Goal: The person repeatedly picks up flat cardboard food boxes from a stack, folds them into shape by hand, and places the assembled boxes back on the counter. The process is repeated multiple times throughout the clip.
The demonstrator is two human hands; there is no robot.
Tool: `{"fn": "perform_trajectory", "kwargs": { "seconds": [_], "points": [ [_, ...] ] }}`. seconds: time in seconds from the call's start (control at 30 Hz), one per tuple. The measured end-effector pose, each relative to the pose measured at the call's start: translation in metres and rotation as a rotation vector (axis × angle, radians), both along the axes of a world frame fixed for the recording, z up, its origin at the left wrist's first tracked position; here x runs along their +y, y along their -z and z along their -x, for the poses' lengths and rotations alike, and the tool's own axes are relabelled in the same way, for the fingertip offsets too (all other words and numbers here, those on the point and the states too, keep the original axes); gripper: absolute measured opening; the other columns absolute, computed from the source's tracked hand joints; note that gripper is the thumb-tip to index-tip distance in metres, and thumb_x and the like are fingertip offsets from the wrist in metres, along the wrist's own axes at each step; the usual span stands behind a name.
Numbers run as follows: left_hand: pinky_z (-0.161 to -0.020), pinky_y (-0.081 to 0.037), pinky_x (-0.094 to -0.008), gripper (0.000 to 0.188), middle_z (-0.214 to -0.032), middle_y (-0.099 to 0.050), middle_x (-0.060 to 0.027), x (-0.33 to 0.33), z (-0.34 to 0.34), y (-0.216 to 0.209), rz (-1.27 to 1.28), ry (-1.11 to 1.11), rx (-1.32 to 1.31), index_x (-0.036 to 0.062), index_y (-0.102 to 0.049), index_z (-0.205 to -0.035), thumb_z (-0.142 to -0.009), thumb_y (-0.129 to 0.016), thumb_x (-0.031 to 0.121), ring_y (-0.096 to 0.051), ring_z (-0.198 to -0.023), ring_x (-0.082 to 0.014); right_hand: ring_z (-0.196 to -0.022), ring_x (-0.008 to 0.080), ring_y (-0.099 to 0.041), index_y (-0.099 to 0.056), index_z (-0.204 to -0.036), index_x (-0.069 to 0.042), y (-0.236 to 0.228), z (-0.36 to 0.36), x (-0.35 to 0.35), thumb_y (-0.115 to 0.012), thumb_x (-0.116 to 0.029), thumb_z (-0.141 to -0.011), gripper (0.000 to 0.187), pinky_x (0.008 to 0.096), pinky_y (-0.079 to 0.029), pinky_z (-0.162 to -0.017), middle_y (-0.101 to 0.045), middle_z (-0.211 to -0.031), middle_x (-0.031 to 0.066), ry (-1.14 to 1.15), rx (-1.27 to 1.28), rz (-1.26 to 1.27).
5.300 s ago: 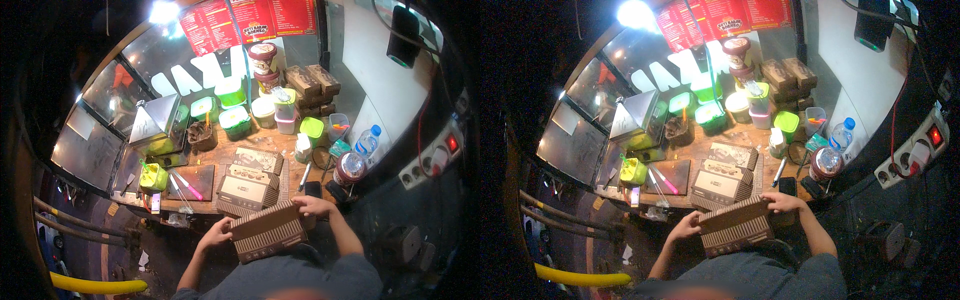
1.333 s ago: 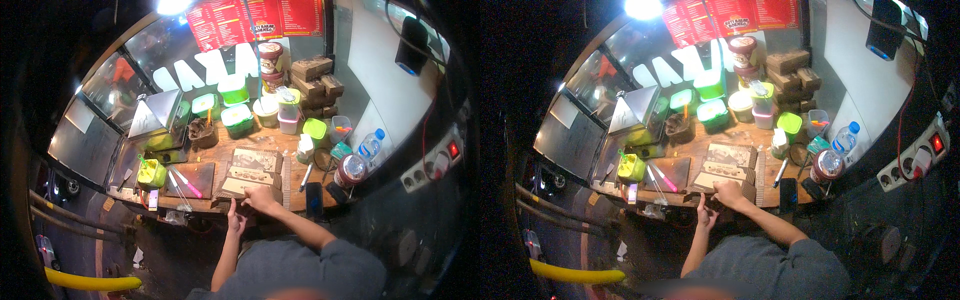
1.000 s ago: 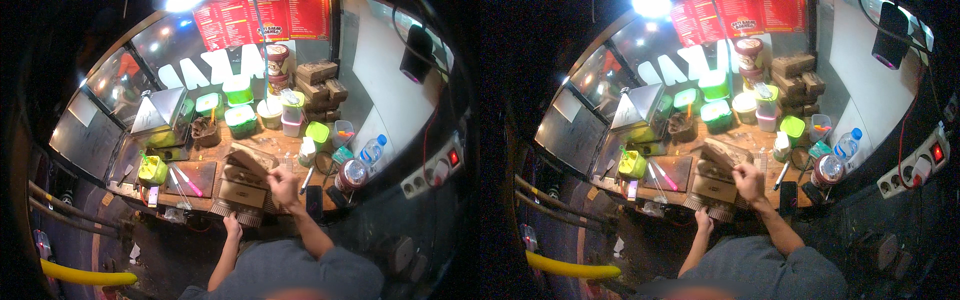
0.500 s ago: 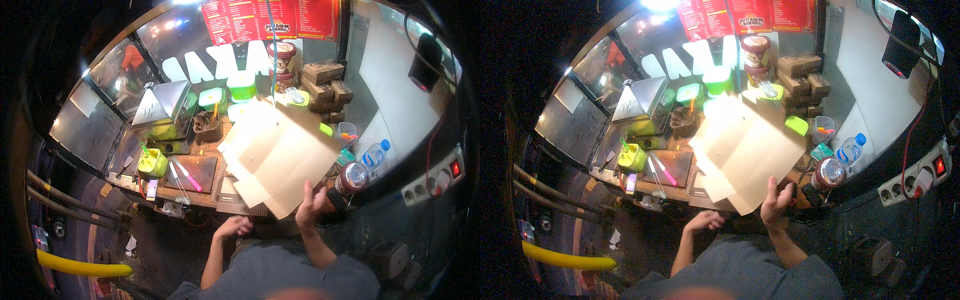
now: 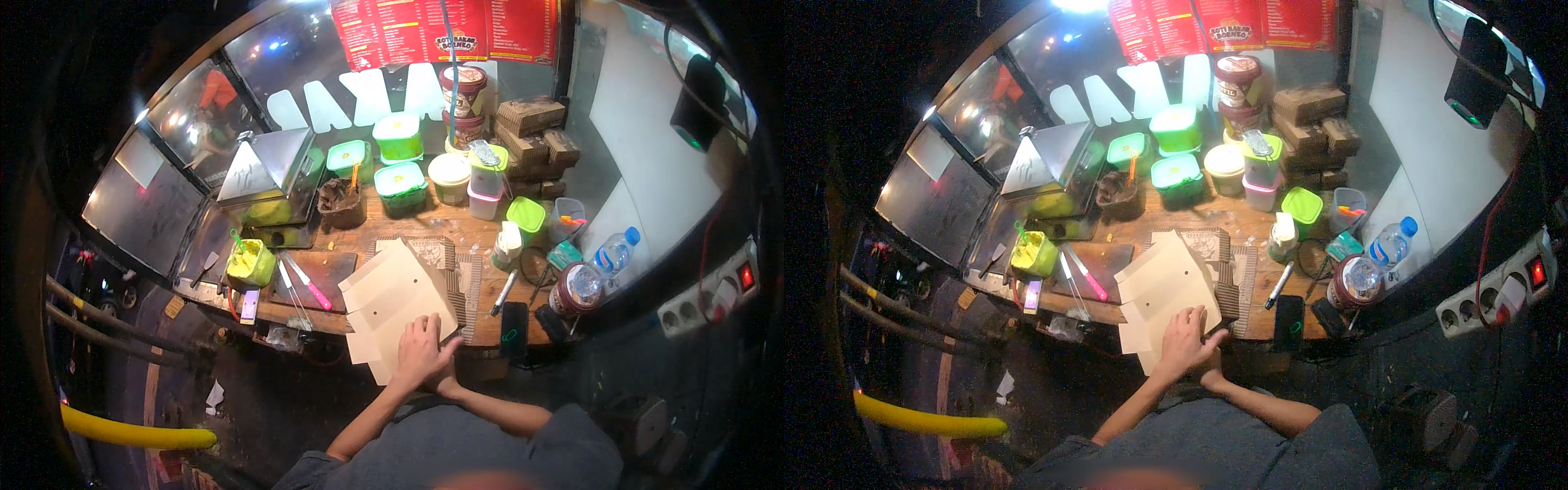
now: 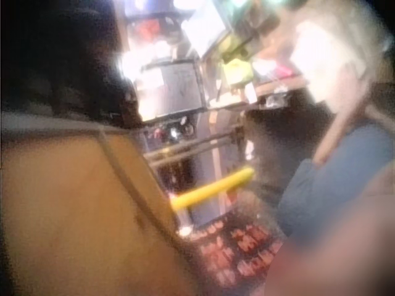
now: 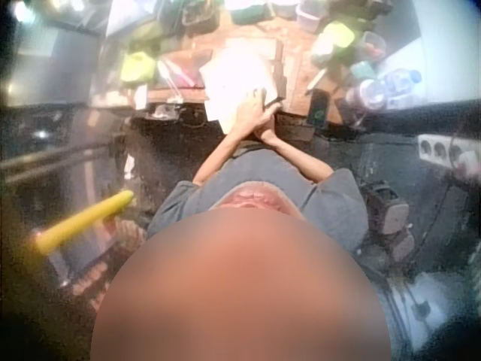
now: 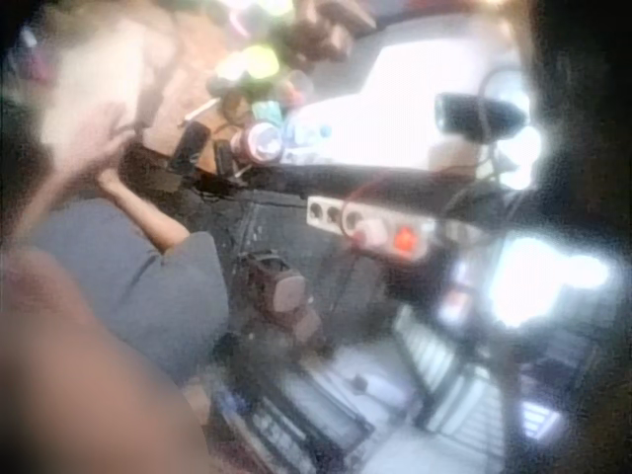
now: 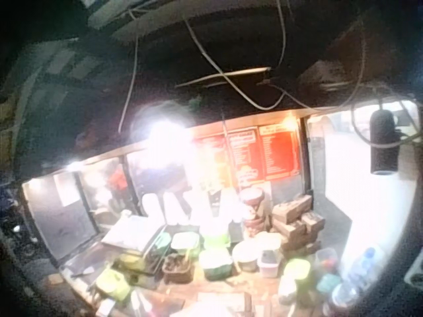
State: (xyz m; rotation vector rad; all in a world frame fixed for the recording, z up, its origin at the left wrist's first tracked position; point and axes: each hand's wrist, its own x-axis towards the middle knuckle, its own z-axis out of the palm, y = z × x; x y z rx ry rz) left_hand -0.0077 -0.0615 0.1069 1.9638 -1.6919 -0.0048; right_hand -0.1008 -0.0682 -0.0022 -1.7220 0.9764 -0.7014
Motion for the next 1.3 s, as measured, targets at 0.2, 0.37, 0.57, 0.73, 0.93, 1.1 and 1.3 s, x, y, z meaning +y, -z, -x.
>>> {"fn": "perform_trajectory", "kwargs": {
  "seconds": [0.2,0.37,0.57,0.73,0.93,1.1,1.3],
  "points": [
    [-0.072,-0.053,-0.0411,0.023,-0.094,-0.066,-0.0107,0.010,-0.014,0.024,-0.039,0.028,0.077,0.0061,-0.066,-0.103,-0.082,-0.065,0.015,-0.062,-0.084,-0.0302,-0.087,0.0168,-0.062,-0.058,-0.102,-0.001,-0.008,0.007,-0.019,-0.066,-0.003,-0.078,0.025,0.0323,-0.051,-0.075,-0.064,-0.095,0.0061,-0.042,-0.284,-0.120],
    [-0.074,-0.053,-0.0385,0.028,-0.097,-0.067,-0.0101,0.041,-0.014,0.041,0.010,0.164,0.089,0.0068,-0.066,-0.106,-0.078,-0.066,0.008,-0.063,-0.085,-0.0287,-0.076,0.0105,-0.061,-0.058,-0.097,-0.002,-0.023,0.029,-0.058,-0.066,-0.015,-0.091,0.016,0.0243,-0.053,-0.058,-0.061,-0.087,0.0052,0.158,-0.461,-0.481],
    [-0.075,-0.053,-0.0389,0.027,-0.095,-0.067,-0.0099,0.059,-0.013,0.053,-0.047,0.218,0.106,0.0069,-0.067,-0.105,-0.078,-0.067,0.009,-0.063,-0.084,-0.0290,-0.068,0.0134,-0.068,-0.068,-0.085,0.001,-0.022,0.021,-0.074,-0.067,-0.024,-0.090,0.026,0.0283,-0.054,-0.059,-0.069,-0.072,0.0074,-0.005,0.113,-0.095],
    [-0.073,-0.053,-0.0412,0.014,-0.088,-0.069,-0.0113,0.061,-0.013,0.061,-0.043,0.085,0.217,0.0049,-0.069,-0.095,-0.085,-0.065,0.014,-0.064,-0.081,-0.0303,-0.070,0.0140,-0.069,-0.067,-0.083,0.004,-0.015,0.027,-0.074,-0.063,-0.013,-0.091,0.019,0.0262,-0.053,-0.055,-0.068,-0.075,0.0076,-0.028,-0.039,-0.474],
    [-0.068,-0.054,-0.0383,0.017,-0.086,-0.070,-0.0145,0.063,-0.020,0.065,-0.156,-0.067,0.509,0.0009,-0.068,-0.091,-0.089,-0.066,0.017,-0.067,-0.074,-0.0299,-0.067,0.0127,-0.065,-0.069,-0.088,0.006,-0.016,0.038,-0.072,-0.063,-0.012,-0.091,0.020,0.0267,-0.053,-0.057,-0.067,-0.077,0.0073,-0.185,-0.032,-0.424],
    [-0.067,-0.057,-0.0357,0.018,-0.089,-0.071,-0.0165,0.062,-0.016,0.058,-0.126,-0.093,0.707,-0.0009,-0.066,-0.099,-0.089,-0.068,0.013,-0.071,-0.077,-0.0258,-0.074,0.0105,-0.061,-0.070,-0.093,0.004,-0.025,0.037,-0.060,-0.066,-0.016,-0.091,0.021,0.0261,-0.050,-0.066,-0.066,-0.082,0.0055,-0.303,-0.095,-0.211],
    [-0.072,-0.056,-0.0321,0.017,-0.090,-0.071,-0.0127,0.062,-0.019,0.044,-0.101,-0.149,0.873,-0.0018,-0.064,-0.101,-0.091,-0.067,0.012,-0.069,-0.081,-0.0185,-0.082,0.0098,-0.060,-0.071,-0.093,0.002,-0.042,0.036,-0.052,-0.067,-0.015,-0.092,0.017,0.0242,-0.049,-0.072,-0.067,-0.090,0.0026,-0.237,-0.262,-0.529]
  ]
}}
